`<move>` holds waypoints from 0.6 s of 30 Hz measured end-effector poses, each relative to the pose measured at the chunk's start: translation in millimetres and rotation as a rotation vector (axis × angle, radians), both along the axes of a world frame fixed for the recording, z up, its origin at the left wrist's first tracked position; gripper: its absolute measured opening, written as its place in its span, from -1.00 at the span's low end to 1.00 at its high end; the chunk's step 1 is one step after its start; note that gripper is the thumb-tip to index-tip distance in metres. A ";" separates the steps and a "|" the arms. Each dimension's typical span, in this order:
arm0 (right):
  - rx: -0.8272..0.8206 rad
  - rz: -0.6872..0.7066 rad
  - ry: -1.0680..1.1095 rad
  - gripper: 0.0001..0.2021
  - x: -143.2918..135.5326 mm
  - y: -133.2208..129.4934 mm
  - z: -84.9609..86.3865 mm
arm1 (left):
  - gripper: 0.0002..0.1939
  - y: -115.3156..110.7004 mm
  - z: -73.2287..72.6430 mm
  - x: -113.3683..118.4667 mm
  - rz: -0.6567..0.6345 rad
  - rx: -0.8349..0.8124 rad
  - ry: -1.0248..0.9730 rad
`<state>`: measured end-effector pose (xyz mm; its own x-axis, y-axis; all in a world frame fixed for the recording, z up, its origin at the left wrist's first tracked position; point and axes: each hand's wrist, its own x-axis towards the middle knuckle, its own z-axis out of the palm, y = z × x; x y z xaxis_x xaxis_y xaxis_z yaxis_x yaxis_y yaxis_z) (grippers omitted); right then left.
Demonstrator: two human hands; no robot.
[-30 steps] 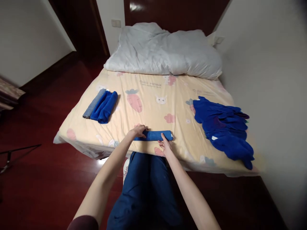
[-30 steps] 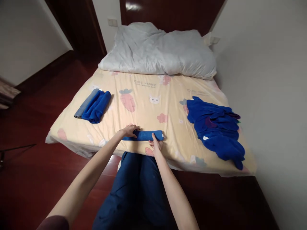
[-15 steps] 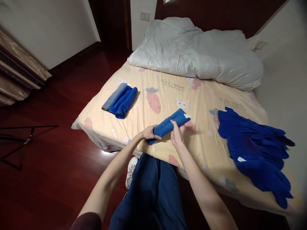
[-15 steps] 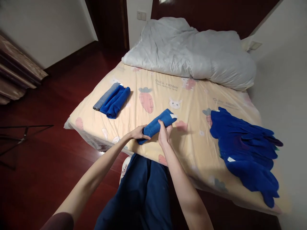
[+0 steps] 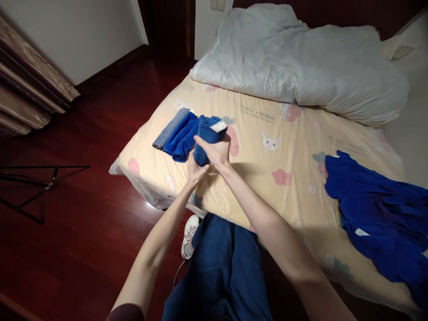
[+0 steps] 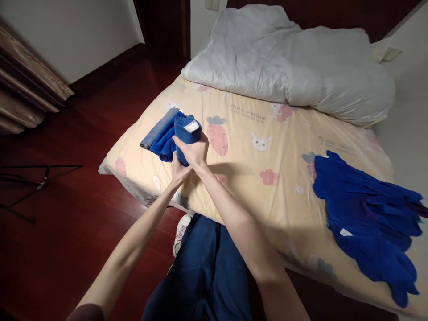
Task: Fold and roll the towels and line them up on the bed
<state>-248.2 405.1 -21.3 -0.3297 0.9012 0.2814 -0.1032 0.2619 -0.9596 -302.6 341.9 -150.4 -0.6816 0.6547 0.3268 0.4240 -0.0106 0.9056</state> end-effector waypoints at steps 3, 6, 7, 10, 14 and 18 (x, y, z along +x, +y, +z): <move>0.010 0.034 -0.028 -0.46 -14.7 13.8 1.4 | -0.24 8.2 4.5 -8.3 0.050 -0.003 -0.018; 0.003 0.022 -0.044 -0.46 -20.2 22.0 -2.4 | -0.28 15.0 4.1 -15.6 0.054 -0.014 -0.015; -0.003 0.011 -0.040 -0.46 -20.4 22.9 -5.5 | -0.29 16.5 2.0 -17.5 0.055 -0.020 -0.011; -0.021 -0.006 -0.029 -0.45 -18.5 22.8 -19.4 | -0.30 18.4 -8.3 -20.8 0.052 -0.041 -0.016; -0.042 -0.012 -0.030 -0.44 -16.4 22.1 -35.8 | -0.33 18.2 -21.7 -20.4 0.043 -0.057 -0.039; -0.078 -0.009 -0.020 -0.44 -18.4 23.4 -40.9 | -0.38 19.9 -26.1 -19.9 0.048 -0.062 -0.029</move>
<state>-266.6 428.5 -62.3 -0.3267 0.9228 0.2040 -0.0818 0.1875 -0.9789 -322.4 361.8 -176.5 -0.7211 0.6398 0.2660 0.3960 0.0656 0.9159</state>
